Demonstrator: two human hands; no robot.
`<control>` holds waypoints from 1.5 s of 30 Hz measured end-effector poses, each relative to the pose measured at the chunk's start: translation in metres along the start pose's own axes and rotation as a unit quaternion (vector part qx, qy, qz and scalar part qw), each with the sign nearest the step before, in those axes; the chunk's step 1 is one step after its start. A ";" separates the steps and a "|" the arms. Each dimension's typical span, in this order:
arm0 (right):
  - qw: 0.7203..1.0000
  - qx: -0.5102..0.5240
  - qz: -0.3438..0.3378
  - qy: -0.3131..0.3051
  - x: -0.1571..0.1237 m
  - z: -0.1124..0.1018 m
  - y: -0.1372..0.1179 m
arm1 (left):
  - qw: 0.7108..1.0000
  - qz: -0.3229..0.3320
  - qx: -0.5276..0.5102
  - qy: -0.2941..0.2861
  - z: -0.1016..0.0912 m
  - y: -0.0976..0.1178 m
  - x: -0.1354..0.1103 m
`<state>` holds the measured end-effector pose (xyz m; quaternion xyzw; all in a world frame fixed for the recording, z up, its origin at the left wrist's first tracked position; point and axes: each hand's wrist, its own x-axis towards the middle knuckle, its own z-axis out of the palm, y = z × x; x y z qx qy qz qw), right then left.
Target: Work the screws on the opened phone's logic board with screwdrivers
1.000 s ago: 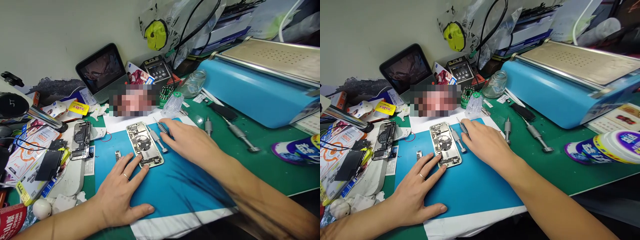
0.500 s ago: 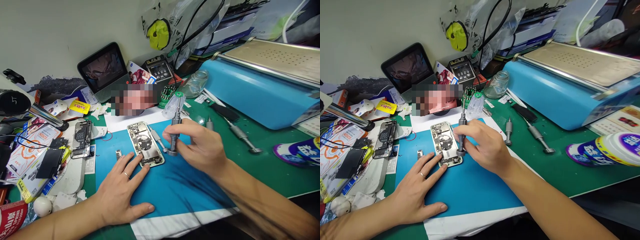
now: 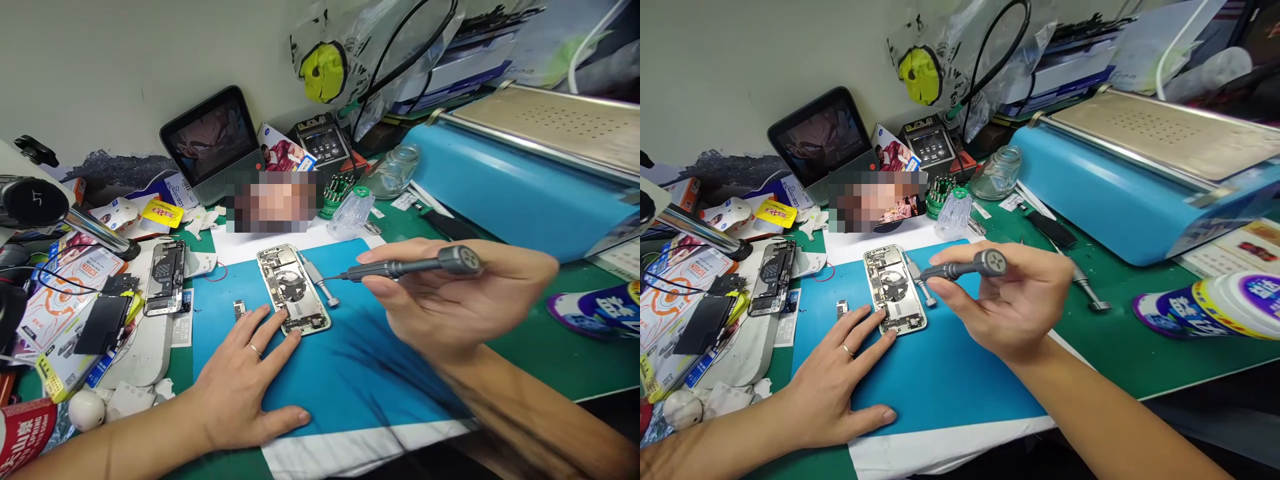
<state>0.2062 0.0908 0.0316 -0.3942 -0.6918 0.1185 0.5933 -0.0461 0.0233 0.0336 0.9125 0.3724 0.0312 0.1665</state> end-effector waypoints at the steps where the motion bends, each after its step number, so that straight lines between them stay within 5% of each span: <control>1: 0.999 0.002 -0.010 0.040 0.000 0.000 -0.001 | 1.000 0.000 0.000 0.000 0.000 0.000 0.000; 9: 0.989 0.065 -0.136 -0.013 -0.009 0.012 0.010 | 1.000 0.001 -0.006 0.008 0.002 -0.001 -0.001; 18: 0.995 0.044 -0.091 -0.020 -0.012 0.012 0.014 | 1.000 -0.001 -0.006 0.010 0.001 0.000 0.001; 31: 0.978 0.037 -0.117 -0.168 -0.008 0.014 -0.004 | 1.000 0.001 -0.009 0.000 0.002 -0.001 0.000; 45: 0.970 0.034 -0.158 -0.179 -0.010 0.020 0.004 | 1.000 0.006 -0.023 0.010 0.002 -0.001 0.001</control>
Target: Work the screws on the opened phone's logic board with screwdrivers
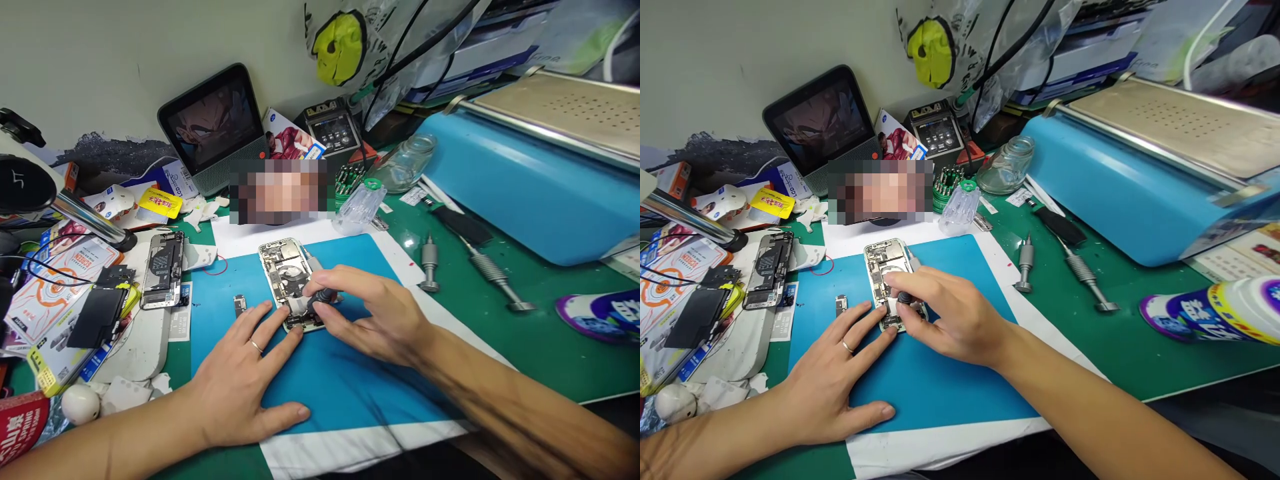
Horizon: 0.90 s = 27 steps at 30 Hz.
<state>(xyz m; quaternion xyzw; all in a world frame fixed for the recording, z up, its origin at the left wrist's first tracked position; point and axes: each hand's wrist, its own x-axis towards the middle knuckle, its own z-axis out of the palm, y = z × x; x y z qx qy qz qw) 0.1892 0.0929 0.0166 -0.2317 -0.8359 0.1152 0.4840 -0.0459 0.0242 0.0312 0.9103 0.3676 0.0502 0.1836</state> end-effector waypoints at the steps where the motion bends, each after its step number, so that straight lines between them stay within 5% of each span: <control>1: 1.000 0.003 0.002 0.003 -0.001 0.000 0.000 | 1.000 0.001 0.000 0.001 0.000 0.000 0.000; 27: 0.997 -0.044 -0.059 -0.030 -0.001 0.000 0.002 | 1.000 0.001 0.008 -0.004 0.001 0.000 0.001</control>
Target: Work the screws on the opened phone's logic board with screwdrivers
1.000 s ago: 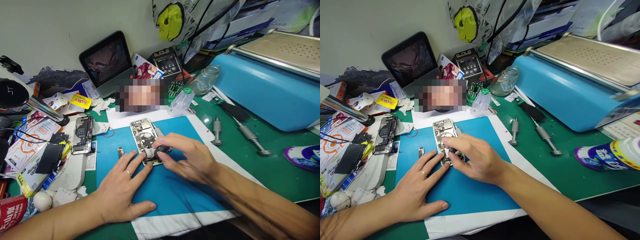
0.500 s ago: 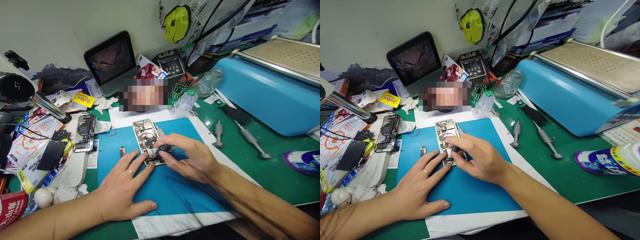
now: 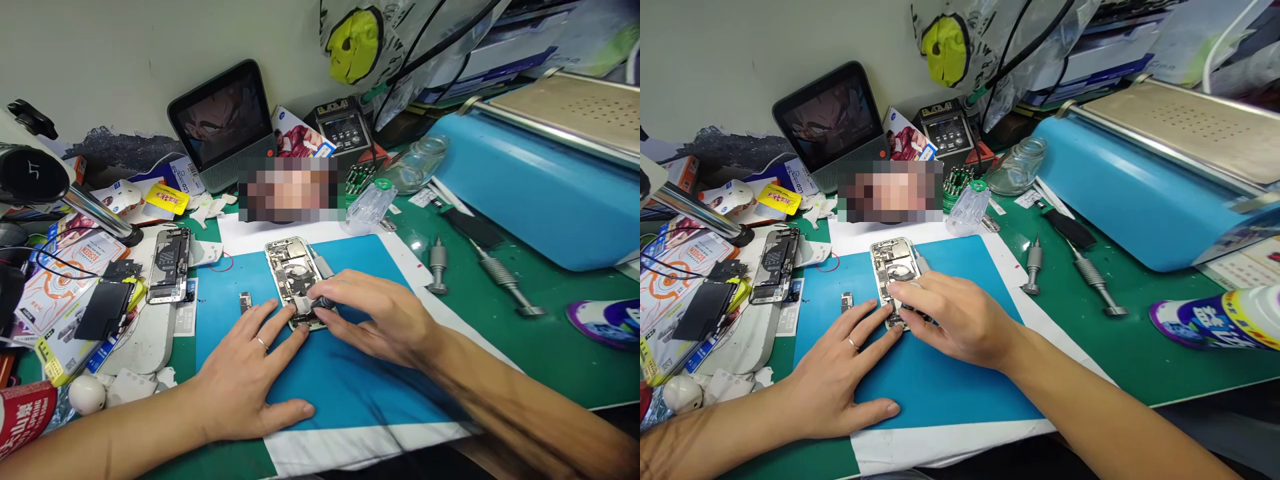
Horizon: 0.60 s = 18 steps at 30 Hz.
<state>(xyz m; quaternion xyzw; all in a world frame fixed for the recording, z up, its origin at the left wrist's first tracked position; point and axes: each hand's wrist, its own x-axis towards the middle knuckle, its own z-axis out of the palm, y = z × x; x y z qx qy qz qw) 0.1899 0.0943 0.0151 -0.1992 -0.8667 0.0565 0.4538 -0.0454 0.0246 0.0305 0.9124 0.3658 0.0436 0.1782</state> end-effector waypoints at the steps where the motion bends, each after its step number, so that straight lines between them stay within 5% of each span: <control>1: 1.000 -0.008 -0.008 -0.002 0.000 -0.001 0.000 | 1.000 0.000 0.000 0.000 0.000 0.000 0.000; 18: 0.998 0.066 -0.014 0.000 0.004 -0.004 -0.003 | 1.000 0.000 0.002 -0.001 0.000 0.000 -0.001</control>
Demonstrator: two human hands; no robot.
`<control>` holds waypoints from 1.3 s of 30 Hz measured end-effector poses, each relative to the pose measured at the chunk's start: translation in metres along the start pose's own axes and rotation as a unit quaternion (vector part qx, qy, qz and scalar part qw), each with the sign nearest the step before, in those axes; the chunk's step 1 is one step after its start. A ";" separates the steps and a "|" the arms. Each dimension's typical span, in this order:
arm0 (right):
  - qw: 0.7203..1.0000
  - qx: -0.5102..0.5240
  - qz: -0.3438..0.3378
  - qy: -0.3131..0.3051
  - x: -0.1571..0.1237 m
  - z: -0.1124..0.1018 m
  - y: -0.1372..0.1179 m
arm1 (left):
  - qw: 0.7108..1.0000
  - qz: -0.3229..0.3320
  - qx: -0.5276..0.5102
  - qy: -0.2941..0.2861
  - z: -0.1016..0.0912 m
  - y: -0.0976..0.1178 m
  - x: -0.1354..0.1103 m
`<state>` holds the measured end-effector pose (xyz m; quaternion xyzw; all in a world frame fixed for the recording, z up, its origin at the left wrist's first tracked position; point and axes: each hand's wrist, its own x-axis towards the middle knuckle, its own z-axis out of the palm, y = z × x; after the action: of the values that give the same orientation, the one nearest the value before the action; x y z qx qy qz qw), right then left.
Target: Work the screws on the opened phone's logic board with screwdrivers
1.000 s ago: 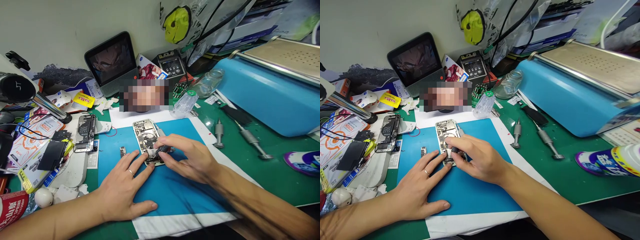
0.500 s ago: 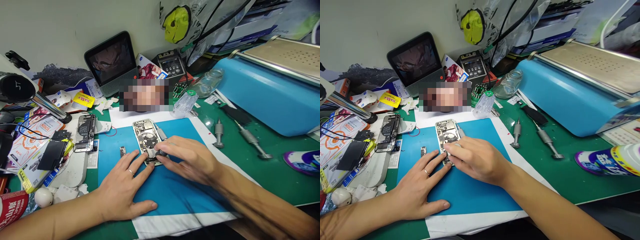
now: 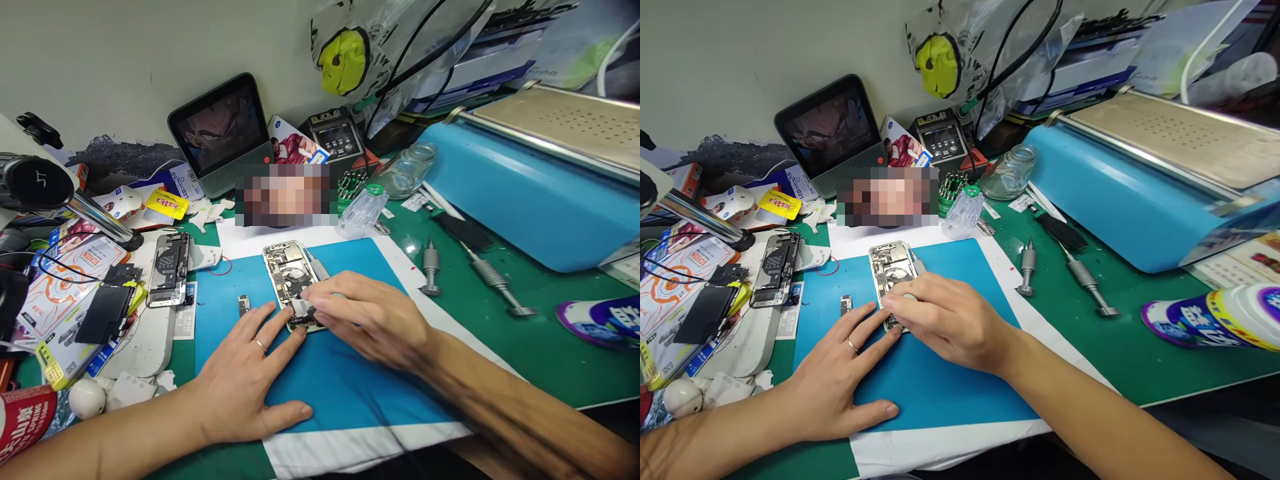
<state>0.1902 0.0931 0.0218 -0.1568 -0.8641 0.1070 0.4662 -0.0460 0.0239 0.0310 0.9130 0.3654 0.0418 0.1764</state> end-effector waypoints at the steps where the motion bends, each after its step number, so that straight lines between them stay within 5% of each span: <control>1: 1.000 0.004 0.002 -0.001 0.000 0.000 0.000 | 1.000 0.001 -0.001 0.001 0.000 0.000 0.000; 16: 0.999 0.001 0.033 -0.006 -0.006 0.002 -0.001 | 1.000 0.005 0.002 0.003 -0.003 0.002 0.001; 22: 0.999 -0.013 0.002 0.044 0.001 0.002 -0.002 | 1.000 0.004 -0.001 0.000 -0.002 0.000 0.001; 39: 0.995 -0.096 -0.016 0.038 0.002 0.003 -0.004 | 1.000 0.005 -0.009 0.008 -0.002 0.000 0.000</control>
<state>0.1858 0.0894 0.0227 -0.1913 -0.8545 0.0100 0.4828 -0.0463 0.0250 0.0325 0.9127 0.3620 0.0533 0.1819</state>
